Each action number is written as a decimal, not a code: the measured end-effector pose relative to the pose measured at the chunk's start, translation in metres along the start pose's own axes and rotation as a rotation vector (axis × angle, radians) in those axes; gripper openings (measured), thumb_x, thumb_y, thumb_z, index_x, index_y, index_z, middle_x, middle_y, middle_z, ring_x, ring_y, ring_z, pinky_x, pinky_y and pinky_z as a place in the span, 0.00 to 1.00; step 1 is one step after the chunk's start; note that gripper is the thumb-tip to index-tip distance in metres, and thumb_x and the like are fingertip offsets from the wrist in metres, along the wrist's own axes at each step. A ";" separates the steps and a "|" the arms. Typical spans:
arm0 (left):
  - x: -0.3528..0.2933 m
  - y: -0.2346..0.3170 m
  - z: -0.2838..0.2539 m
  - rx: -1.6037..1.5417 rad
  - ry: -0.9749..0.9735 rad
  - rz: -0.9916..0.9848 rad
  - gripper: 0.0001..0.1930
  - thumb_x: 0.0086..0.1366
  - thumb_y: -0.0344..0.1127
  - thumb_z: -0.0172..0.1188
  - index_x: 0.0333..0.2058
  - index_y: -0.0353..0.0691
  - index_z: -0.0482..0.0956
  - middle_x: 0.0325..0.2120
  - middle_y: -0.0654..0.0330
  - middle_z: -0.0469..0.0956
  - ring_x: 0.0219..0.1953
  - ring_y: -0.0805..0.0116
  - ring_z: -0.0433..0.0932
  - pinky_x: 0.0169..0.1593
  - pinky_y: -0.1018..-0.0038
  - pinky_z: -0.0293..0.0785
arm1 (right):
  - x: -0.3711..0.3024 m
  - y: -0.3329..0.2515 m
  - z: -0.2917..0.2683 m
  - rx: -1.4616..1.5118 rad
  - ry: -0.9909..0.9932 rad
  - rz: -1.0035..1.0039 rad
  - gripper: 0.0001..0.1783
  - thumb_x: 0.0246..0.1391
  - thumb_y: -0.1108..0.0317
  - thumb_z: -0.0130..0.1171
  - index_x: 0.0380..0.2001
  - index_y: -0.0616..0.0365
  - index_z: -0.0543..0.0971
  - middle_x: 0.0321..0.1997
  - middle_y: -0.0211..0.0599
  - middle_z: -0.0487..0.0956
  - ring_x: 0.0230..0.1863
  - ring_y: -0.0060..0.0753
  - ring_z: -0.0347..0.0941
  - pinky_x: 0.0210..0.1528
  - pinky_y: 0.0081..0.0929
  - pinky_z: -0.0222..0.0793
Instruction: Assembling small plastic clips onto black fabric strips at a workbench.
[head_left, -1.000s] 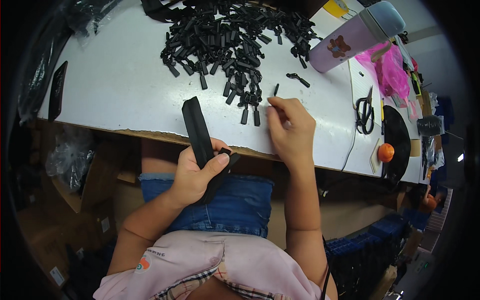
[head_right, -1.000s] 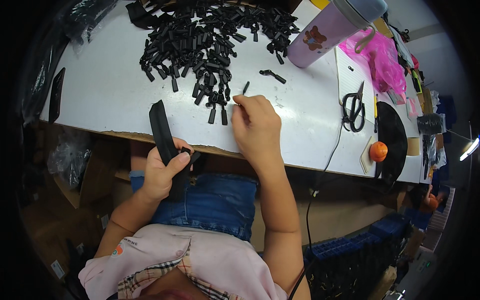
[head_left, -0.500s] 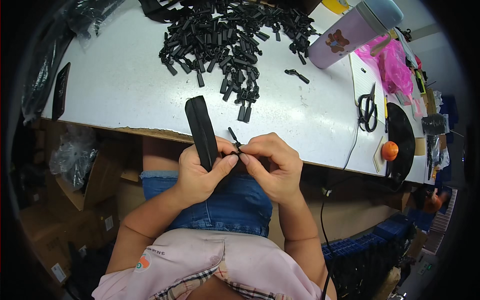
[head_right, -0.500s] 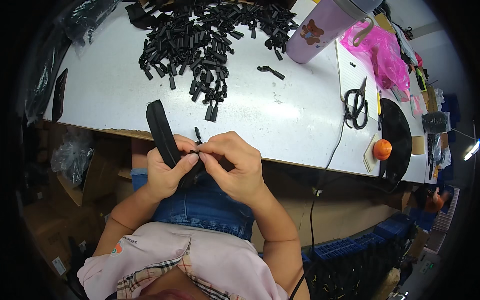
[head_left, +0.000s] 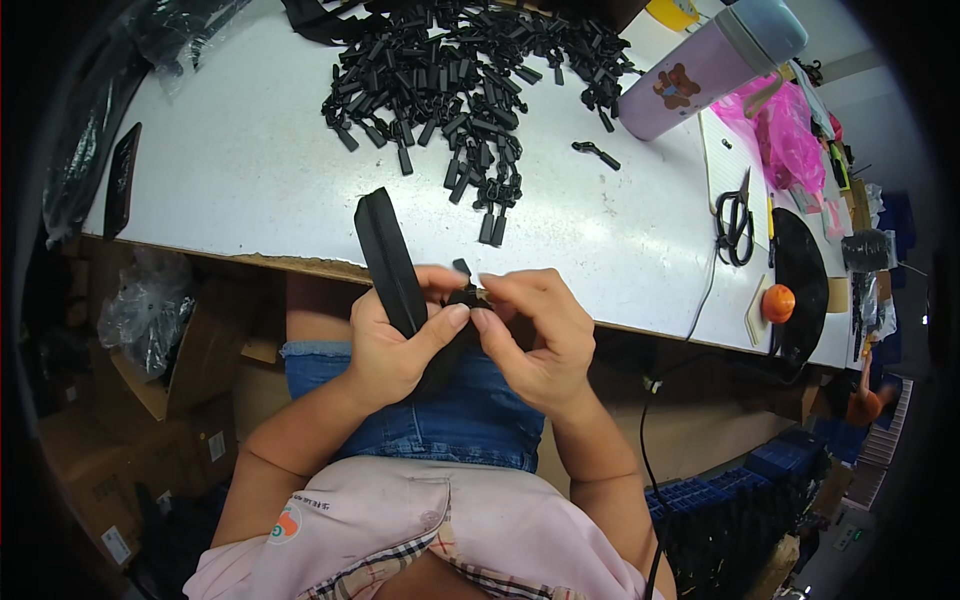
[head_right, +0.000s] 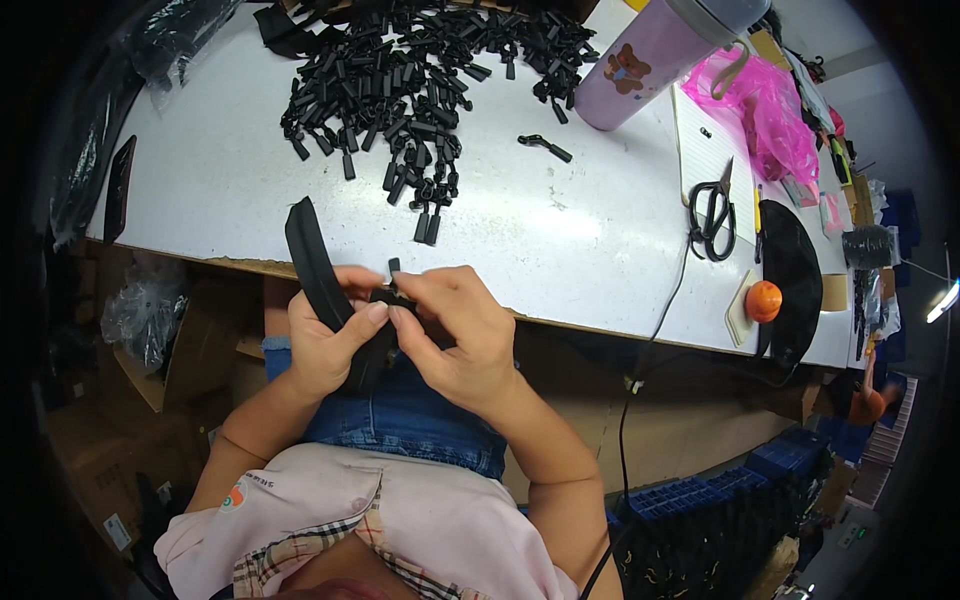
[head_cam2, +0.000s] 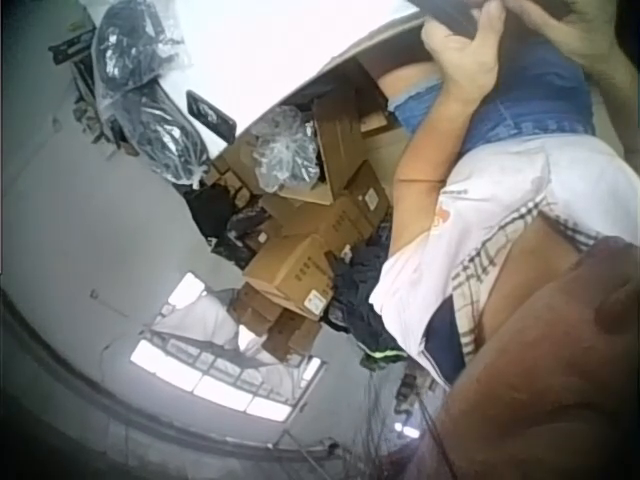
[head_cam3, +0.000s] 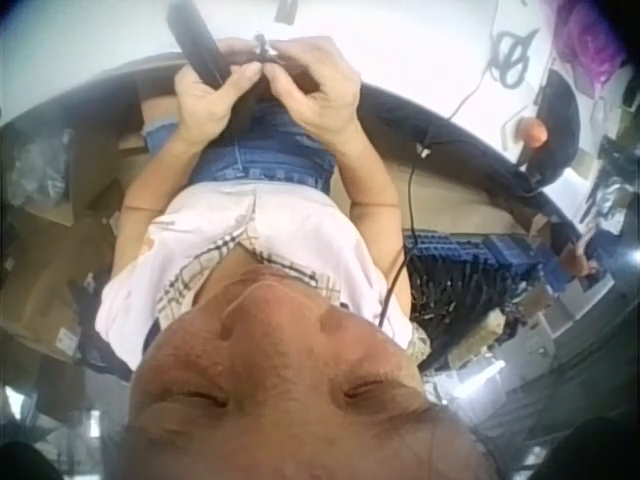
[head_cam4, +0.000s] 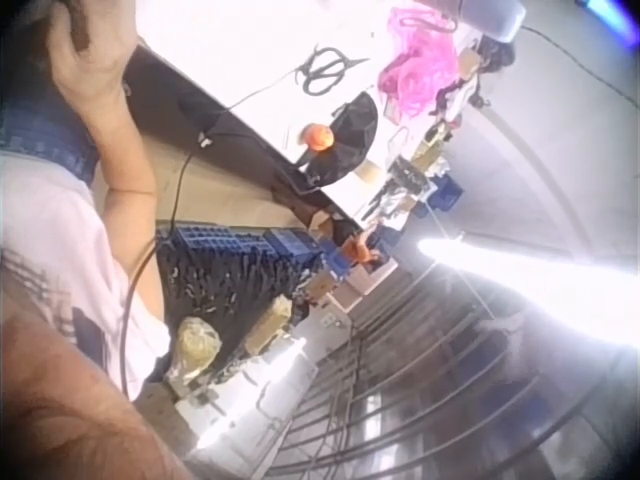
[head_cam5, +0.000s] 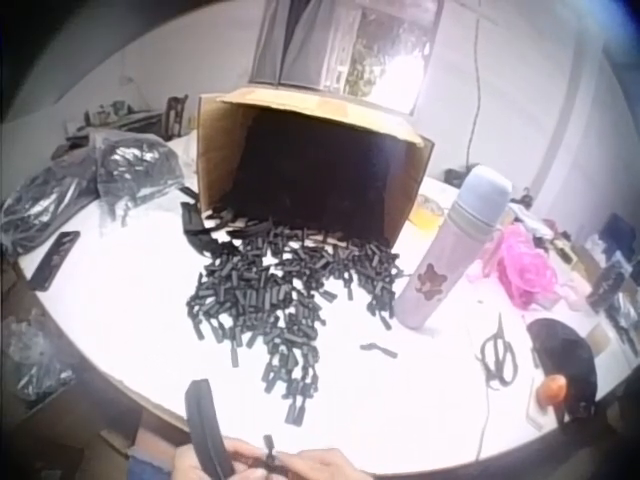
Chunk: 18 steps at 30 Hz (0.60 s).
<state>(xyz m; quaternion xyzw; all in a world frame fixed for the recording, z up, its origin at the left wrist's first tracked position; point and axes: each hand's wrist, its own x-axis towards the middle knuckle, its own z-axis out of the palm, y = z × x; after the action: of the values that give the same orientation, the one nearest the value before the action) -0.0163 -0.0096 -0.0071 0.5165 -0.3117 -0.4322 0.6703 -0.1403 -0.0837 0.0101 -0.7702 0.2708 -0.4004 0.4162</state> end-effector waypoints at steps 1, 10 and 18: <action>0.000 0.000 -0.001 -0.015 0.025 0.005 0.07 0.53 0.27 0.57 0.32 0.33 0.74 0.20 0.67 0.72 0.22 0.84 0.68 0.28 0.86 0.65 | -0.003 -0.001 0.003 0.011 0.018 -0.030 0.10 0.40 0.81 0.57 0.30 0.63 0.75 0.28 0.36 0.72 0.20 0.18 0.68 0.20 0.13 0.63; 0.002 0.005 -0.007 -0.041 -0.107 0.117 0.09 0.55 0.29 0.56 0.34 0.31 0.73 0.28 0.62 0.72 0.23 0.81 0.70 0.28 0.86 0.67 | -0.011 0.009 0.014 0.797 0.006 0.390 0.04 0.45 0.79 0.55 0.27 0.65 0.72 0.24 0.30 0.70 0.18 0.13 0.62 0.18 0.09 0.57; 0.003 0.012 -0.009 -0.098 -0.269 -0.015 0.08 0.55 0.28 0.55 0.34 0.31 0.74 0.27 0.62 0.71 0.18 0.84 0.66 0.20 0.88 0.61 | -0.007 0.010 0.000 1.001 -0.209 0.663 0.04 0.45 0.77 0.54 0.24 0.64 0.70 0.23 0.32 0.67 0.17 0.15 0.58 0.15 0.11 0.52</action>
<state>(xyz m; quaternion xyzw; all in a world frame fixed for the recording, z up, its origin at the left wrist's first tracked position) -0.0042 -0.0072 0.0018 0.4230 -0.3734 -0.5170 0.6437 -0.1450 -0.0830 -0.0014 -0.3910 0.2329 -0.2503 0.8545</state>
